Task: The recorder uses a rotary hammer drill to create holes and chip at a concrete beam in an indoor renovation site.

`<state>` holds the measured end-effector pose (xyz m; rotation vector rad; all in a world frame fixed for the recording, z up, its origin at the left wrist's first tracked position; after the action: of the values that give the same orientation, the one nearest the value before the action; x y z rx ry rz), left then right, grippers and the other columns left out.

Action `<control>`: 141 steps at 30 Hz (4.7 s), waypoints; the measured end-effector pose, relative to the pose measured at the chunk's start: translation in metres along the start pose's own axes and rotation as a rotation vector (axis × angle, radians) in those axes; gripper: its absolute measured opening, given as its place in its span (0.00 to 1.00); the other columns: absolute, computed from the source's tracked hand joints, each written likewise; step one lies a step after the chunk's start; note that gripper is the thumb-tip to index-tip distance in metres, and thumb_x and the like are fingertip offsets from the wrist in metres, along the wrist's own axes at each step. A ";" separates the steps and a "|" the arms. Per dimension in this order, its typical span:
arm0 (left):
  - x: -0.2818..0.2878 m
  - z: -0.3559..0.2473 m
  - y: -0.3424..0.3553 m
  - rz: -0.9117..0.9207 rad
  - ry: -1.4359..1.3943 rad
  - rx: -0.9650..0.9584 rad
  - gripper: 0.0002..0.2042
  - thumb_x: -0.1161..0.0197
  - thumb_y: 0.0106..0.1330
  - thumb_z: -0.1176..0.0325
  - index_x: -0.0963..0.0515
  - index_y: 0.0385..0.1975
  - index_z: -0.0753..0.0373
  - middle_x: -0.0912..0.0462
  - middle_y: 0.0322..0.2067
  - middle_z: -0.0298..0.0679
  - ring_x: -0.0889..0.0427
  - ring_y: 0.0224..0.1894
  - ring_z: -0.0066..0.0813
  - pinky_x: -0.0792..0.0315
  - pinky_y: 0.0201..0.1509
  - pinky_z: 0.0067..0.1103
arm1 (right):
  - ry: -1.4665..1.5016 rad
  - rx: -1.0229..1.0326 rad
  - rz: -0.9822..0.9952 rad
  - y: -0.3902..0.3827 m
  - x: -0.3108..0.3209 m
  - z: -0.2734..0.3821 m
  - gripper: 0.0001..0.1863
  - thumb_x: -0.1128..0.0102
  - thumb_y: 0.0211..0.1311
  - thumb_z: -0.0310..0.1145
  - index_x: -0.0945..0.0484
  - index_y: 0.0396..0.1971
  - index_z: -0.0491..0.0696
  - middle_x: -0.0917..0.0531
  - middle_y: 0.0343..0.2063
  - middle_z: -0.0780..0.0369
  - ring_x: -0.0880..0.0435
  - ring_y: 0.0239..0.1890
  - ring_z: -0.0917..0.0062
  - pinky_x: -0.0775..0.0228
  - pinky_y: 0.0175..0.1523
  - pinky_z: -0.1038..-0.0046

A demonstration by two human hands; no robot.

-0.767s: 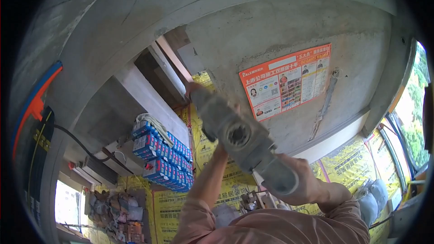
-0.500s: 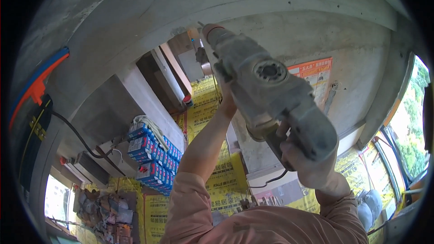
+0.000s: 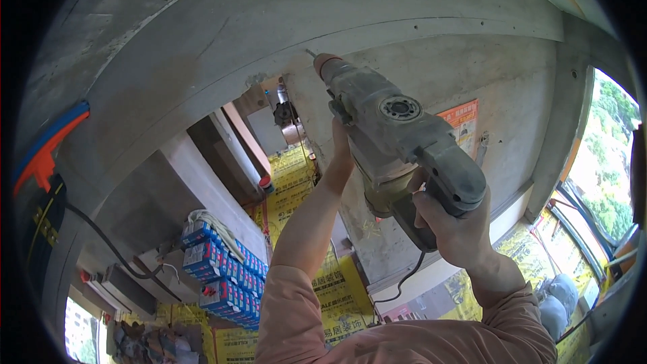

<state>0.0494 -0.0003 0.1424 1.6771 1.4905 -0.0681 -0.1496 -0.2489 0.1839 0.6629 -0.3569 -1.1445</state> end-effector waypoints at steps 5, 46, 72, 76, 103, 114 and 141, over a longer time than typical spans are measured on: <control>0.027 -0.002 0.010 0.005 0.070 0.022 0.19 0.46 0.71 0.61 0.27 0.55 0.68 0.21 0.48 0.39 0.19 0.46 0.29 0.24 0.50 0.26 | 0.047 0.027 -0.019 0.002 -0.010 -0.002 0.10 0.40 0.59 0.21 0.24 0.41 0.40 0.19 0.30 0.65 0.23 0.27 0.86 0.31 0.33 0.80; -0.034 -0.027 0.008 -0.105 0.577 -0.329 0.18 0.31 0.55 0.59 0.21 0.34 0.71 0.15 0.30 0.55 0.14 0.39 0.48 0.27 0.39 0.32 | -0.276 0.069 -0.186 0.027 -0.059 0.063 0.14 0.43 0.55 0.20 0.27 0.43 0.38 0.22 0.29 0.61 0.26 0.19 0.83 0.35 0.21 0.80; -0.030 0.014 0.035 0.125 0.119 -0.371 0.19 0.51 0.74 0.60 0.36 0.59 0.62 0.28 0.52 0.36 0.32 0.54 0.24 0.34 0.59 0.24 | -0.435 0.094 -0.240 0.039 -0.063 0.067 0.29 0.46 0.49 0.20 0.32 0.56 0.40 0.21 0.30 0.58 0.30 0.14 0.83 0.40 0.16 0.84; -0.034 0.006 0.035 0.211 0.260 -0.270 0.19 0.51 0.74 0.60 0.38 0.60 0.61 0.29 0.55 0.37 0.35 0.58 0.25 0.37 0.63 0.26 | -0.438 0.149 -0.228 0.041 -0.060 0.055 0.29 0.45 0.49 0.21 0.33 0.57 0.39 0.21 0.29 0.58 0.30 0.14 0.83 0.41 0.16 0.84; -0.050 -0.001 0.036 0.095 0.018 -0.337 0.23 0.50 0.73 0.55 0.35 0.60 0.66 0.27 0.54 0.39 0.29 0.54 0.28 0.35 0.62 0.27 | -0.632 0.145 -0.231 0.036 -0.039 0.058 0.21 0.43 0.54 0.21 0.28 0.51 0.36 0.19 0.27 0.60 0.31 0.13 0.85 0.43 0.17 0.85; -0.037 0.016 0.051 0.073 0.202 -0.382 0.22 0.51 0.74 0.58 0.39 0.62 0.64 0.33 0.60 0.37 0.35 0.61 0.28 0.40 0.65 0.27 | -0.633 0.136 -0.240 0.047 -0.048 0.055 0.15 0.46 0.56 0.23 0.25 0.44 0.35 0.20 0.26 0.59 0.32 0.12 0.85 0.43 0.18 0.84; -0.023 0.034 0.085 0.142 -0.505 -0.238 0.23 0.44 0.69 0.60 0.33 0.59 0.67 0.24 0.53 0.38 0.26 0.54 0.30 0.32 0.60 0.28 | -0.516 0.244 -0.181 0.052 -0.065 0.050 0.17 0.47 0.54 0.20 0.26 0.46 0.37 0.22 0.26 0.62 0.31 0.14 0.86 0.43 0.20 0.84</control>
<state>0.1294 -0.0310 0.1805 1.4338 0.9598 -0.2122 -0.1659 -0.1911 0.2597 0.6136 -0.8999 -1.4570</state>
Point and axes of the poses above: each hand's wrist, its own y-axis towards the middle knuckle, its own x-axis out of the back of the hand, z = x × y, the point moved 4 cm from there along y, towards the middle knuckle
